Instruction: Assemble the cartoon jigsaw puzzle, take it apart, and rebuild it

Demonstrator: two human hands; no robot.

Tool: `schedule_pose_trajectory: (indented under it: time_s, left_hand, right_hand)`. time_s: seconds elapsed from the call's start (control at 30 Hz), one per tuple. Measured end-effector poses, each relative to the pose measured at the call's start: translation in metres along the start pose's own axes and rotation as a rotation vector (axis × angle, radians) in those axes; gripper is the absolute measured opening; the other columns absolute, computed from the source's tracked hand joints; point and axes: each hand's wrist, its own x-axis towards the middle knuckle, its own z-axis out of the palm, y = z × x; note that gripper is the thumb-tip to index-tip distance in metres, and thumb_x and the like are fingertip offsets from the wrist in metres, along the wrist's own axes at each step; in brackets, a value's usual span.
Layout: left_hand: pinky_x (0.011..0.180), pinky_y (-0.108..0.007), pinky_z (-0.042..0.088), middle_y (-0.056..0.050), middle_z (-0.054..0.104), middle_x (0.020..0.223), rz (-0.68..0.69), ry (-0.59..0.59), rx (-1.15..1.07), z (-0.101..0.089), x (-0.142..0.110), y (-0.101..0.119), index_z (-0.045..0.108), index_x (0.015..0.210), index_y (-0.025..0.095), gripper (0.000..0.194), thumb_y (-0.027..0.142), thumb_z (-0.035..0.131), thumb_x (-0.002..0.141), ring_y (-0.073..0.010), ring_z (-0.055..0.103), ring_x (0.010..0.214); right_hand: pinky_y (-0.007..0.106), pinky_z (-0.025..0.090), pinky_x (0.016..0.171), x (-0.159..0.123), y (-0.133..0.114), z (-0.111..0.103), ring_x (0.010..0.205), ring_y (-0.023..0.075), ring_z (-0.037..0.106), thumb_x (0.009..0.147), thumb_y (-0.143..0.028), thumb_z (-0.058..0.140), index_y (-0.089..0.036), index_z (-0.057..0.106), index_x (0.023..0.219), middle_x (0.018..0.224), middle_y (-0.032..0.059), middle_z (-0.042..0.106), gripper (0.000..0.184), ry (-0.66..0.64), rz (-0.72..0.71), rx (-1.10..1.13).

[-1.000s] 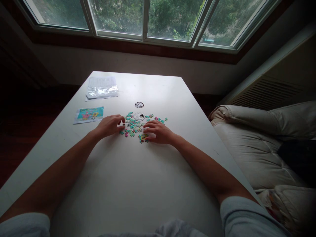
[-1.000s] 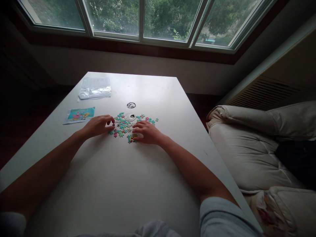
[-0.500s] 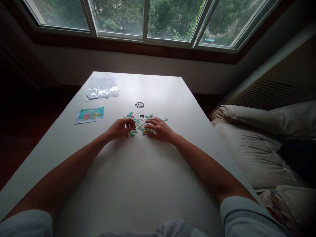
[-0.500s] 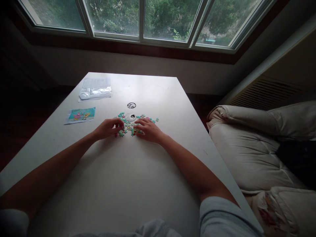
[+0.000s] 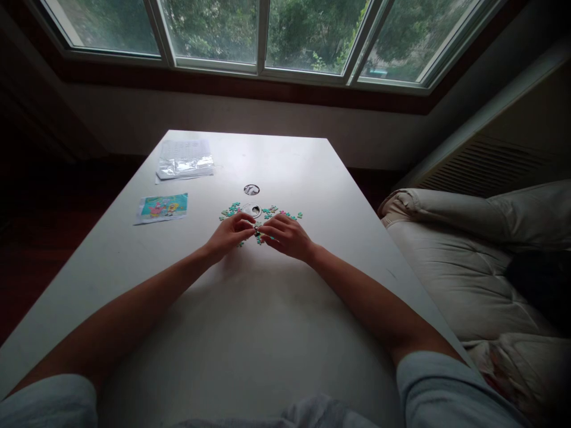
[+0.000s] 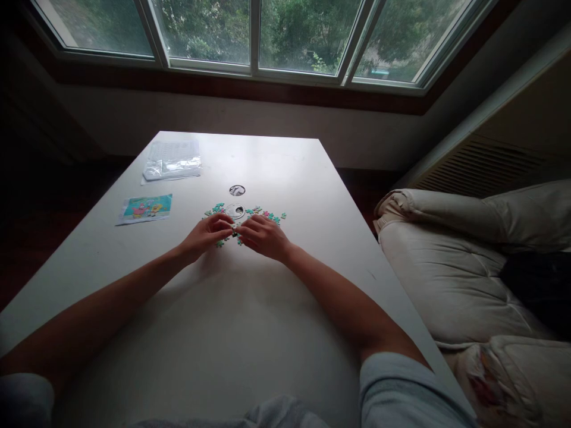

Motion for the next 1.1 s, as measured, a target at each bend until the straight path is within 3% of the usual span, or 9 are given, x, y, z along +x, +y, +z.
schedule_pose_trajectory:
  time_s: [0.17,0.37,0.53,0.67,0.83,0.97,1.1]
  left_hand:
    - [0.069,-0.025,0.039,-0.001,0.069,0.087,-0.042,-0.006,-0.133,0.006,-0.002,0.004,0.063,0.104,0.020,0.035,0.038,0.080,0.079,-0.0118,0.056,0.075]
    - [0.059,-0.022,0.032,0.004,0.057,0.071,-0.094,-0.003,-0.285,0.009,-0.001,0.002,0.064,0.093,0.019,0.028,0.033,0.082,0.078,-0.0075,0.043,0.061]
    - [0.059,-0.022,0.035,0.002,0.060,0.075,-0.099,0.021,-0.272,0.011,0.000,0.001,0.066,0.094,0.017,0.028,0.033,0.082,0.077,-0.0080,0.047,0.063]
    - [0.064,-0.025,0.042,-0.001,0.066,0.083,0.012,0.085,-0.018,0.007,-0.001,-0.001,0.068,0.095,0.018,0.025,0.037,0.077,0.081,-0.0119,0.056,0.071]
    - [0.077,-0.032,0.047,-0.004,0.070,0.090,0.303,0.090,0.638,-0.003,-0.005,-0.004,0.072,0.092,0.021,0.012,0.029,0.063,0.092,-0.0183,0.061,0.086]
    - [0.094,-0.039,0.047,-0.004,0.073,0.109,0.536,-0.060,0.915,-0.009,-0.006,-0.008,0.073,0.098,0.024,0.014,0.024,0.060,0.094,-0.0222,0.061,0.103]
    - [0.104,-0.042,0.044,-0.002,0.073,0.122,0.651,-0.247,1.053,-0.011,-0.004,-0.011,0.074,0.107,0.027,0.018,0.026,0.059,0.096,-0.0249,0.059,0.119]
  right_hand:
    - [0.037,0.049,0.083,-0.003,-0.001,-0.002,0.093,0.0212,0.060,0.101,-0.024,0.056,-0.023,0.063,0.118,0.100,0.0068,0.071,0.019,0.064,-0.067,-0.118]
    - [0.036,0.049,0.083,-0.001,-0.006,-0.003,0.095,0.0199,0.060,0.100,-0.019,0.058,-0.024,0.064,0.117,0.103,0.0048,0.071,0.019,0.092,-0.152,-0.191]
    - [0.036,0.050,0.085,0.000,-0.008,-0.004,0.098,0.0199,0.060,0.101,-0.018,0.055,-0.023,0.065,0.114,0.103,0.0054,0.071,0.017,0.084,-0.146,-0.199]
    - [0.037,0.050,0.084,-0.002,-0.006,-0.004,0.096,0.0209,0.061,0.101,-0.020,0.055,-0.023,0.064,0.113,0.103,0.0062,0.071,0.016,0.092,-0.078,-0.163]
    - [0.038,0.050,0.084,0.002,0.000,-0.007,0.093,0.0217,0.059,0.100,-0.021,0.056,-0.023,0.065,0.108,0.097,0.0059,0.071,0.012,0.120,0.012,-0.098]
    - [0.037,0.051,0.082,0.002,0.008,-0.011,0.093,0.0216,0.057,0.101,-0.022,0.056,-0.022,0.065,0.101,0.096,0.0069,0.069,0.009,0.114,0.073,-0.059]
    - [0.038,0.050,0.083,-0.006,0.012,-0.012,0.095,0.0219,0.057,0.102,-0.022,0.053,-0.022,0.065,0.099,0.097,0.0075,0.068,0.013,0.074,0.087,-0.048]
